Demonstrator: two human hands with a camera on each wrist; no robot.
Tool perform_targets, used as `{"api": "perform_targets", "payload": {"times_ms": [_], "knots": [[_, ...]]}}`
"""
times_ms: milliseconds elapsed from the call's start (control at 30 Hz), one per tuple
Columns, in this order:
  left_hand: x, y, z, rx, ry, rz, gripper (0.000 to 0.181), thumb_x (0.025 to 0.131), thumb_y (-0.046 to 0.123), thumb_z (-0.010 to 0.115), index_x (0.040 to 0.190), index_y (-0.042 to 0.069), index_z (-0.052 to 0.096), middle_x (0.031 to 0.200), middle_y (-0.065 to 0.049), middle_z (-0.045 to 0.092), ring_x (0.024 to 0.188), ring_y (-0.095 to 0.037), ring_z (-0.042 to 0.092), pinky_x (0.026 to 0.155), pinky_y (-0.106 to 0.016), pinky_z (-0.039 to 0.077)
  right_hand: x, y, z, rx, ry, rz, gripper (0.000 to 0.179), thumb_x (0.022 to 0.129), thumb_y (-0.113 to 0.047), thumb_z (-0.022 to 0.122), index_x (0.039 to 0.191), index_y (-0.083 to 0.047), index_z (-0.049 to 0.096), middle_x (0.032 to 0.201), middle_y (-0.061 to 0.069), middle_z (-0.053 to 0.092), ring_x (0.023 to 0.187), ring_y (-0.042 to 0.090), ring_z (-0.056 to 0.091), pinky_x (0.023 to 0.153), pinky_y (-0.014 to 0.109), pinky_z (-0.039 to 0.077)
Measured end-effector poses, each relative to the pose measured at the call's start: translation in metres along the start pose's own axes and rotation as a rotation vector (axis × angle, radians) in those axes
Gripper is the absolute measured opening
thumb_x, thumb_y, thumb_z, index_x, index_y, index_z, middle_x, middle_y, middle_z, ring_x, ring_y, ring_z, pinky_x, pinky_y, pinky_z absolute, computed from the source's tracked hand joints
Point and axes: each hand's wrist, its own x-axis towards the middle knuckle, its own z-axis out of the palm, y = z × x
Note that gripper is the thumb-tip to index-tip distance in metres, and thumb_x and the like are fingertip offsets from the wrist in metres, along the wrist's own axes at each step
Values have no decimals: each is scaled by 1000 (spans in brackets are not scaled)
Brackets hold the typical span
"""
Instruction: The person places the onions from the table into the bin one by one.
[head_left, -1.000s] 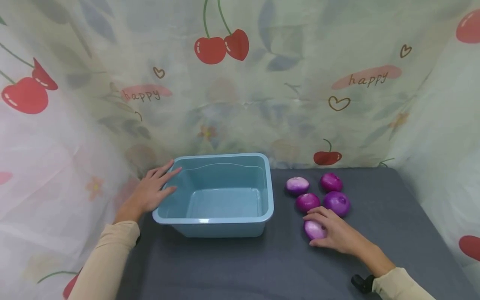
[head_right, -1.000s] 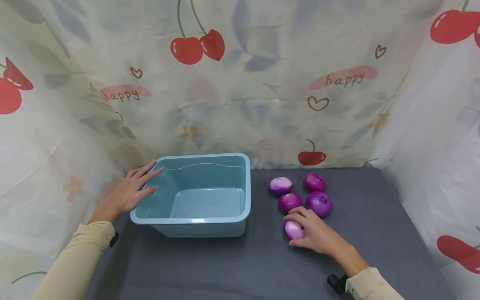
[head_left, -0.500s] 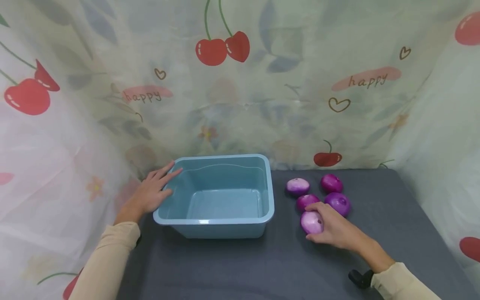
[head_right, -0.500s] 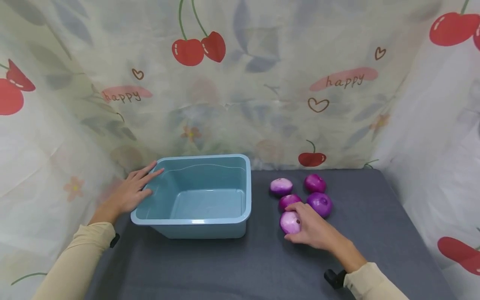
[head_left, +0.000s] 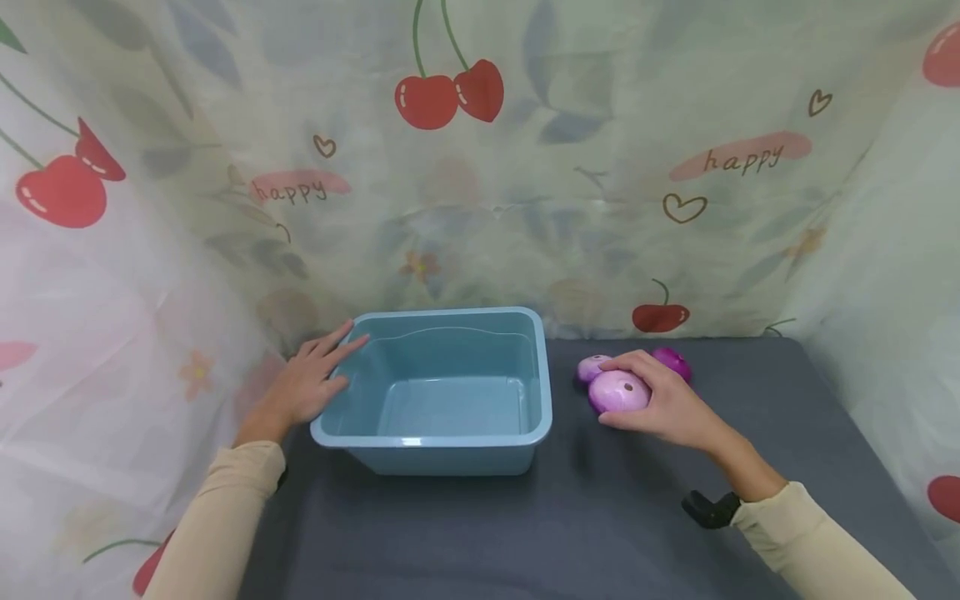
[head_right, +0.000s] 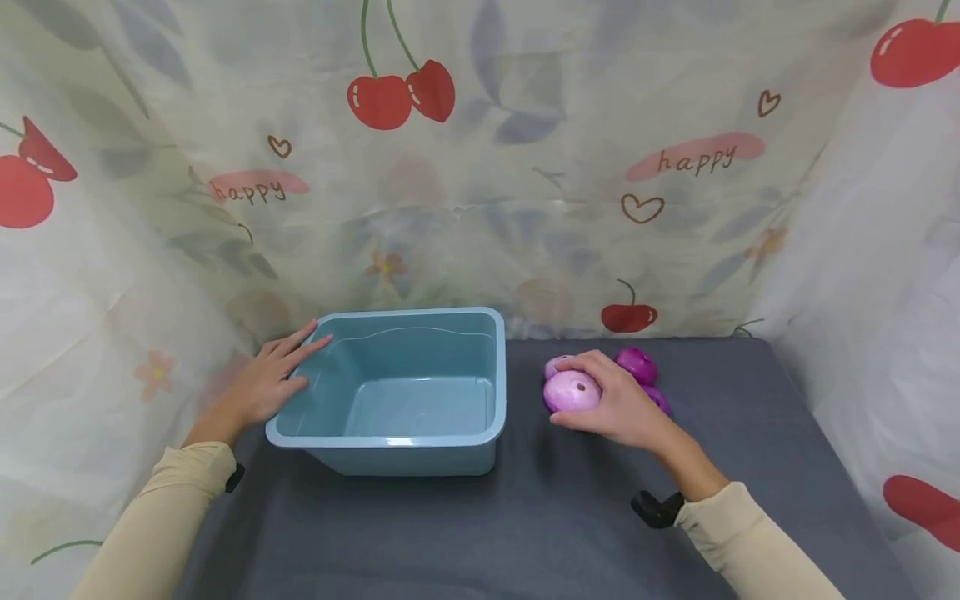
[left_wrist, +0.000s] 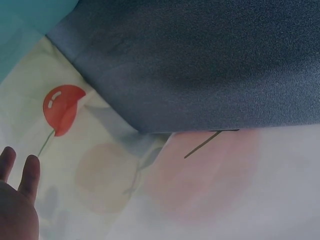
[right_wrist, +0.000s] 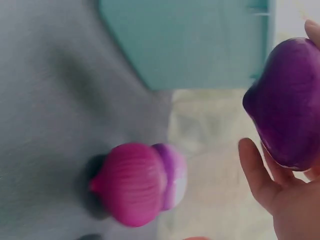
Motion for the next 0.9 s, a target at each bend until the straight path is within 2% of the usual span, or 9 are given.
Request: {"api": "perform_targets", "payload": {"times_ms": [167, 367, 500, 633, 900], "knots": [[0, 2, -2, -4, 0, -13, 63, 101, 23, 46, 162, 30, 30, 174, -4, 13, 151, -47, 25, 110, -78, 29, 18, -18, -8, 51, -14, 18, 63, 76, -31, 89, 132, -26, 61, 131, -1, 59, 109, 17, 58, 81, 29, 58], [0, 5, -3, -4, -3, -19, 63, 101, 23, 45, 162, 30, 30, 174, -4, 13, 151, -47, 24, 110, -78, 28, 42, -39, -13, 97, -58, 27, 68, 79, -31, 87, 139, -22, 57, 136, 3, 59, 110, 22, 61, 85, 37, 58], [0, 4, -3, 0, -2, -22, 63, 101, 23, 45, 162, 30, 29, 174, -3, 13, 151, -46, 24, 110, -78, 28, 60, -50, -14, 115, -96, 52, 67, 80, -33, 85, 139, -19, 55, 133, 5, 62, 108, 24, 63, 86, 40, 58], [0, 3, -2, 7, 0, -23, 63, 102, 24, 45, 162, 31, 29, 174, -2, 12, 152, -46, 24, 110, -78, 28, 78, -57, -12, 136, -118, 68, 64, 81, -34, 85, 137, -21, 55, 129, 4, 63, 106, 24, 64, 86, 39, 58], [1, 1, 0, 1, 4, -21, 63, 102, 24, 45, 162, 32, 28, 174, -1, 12, 151, -46, 25, 110, -78, 28, 115, -72, -5, 249, -186, 17, 64, 81, -33, 84, 137, -21, 56, 131, 3, 61, 109, 25, 62, 84, 37, 60]]}}
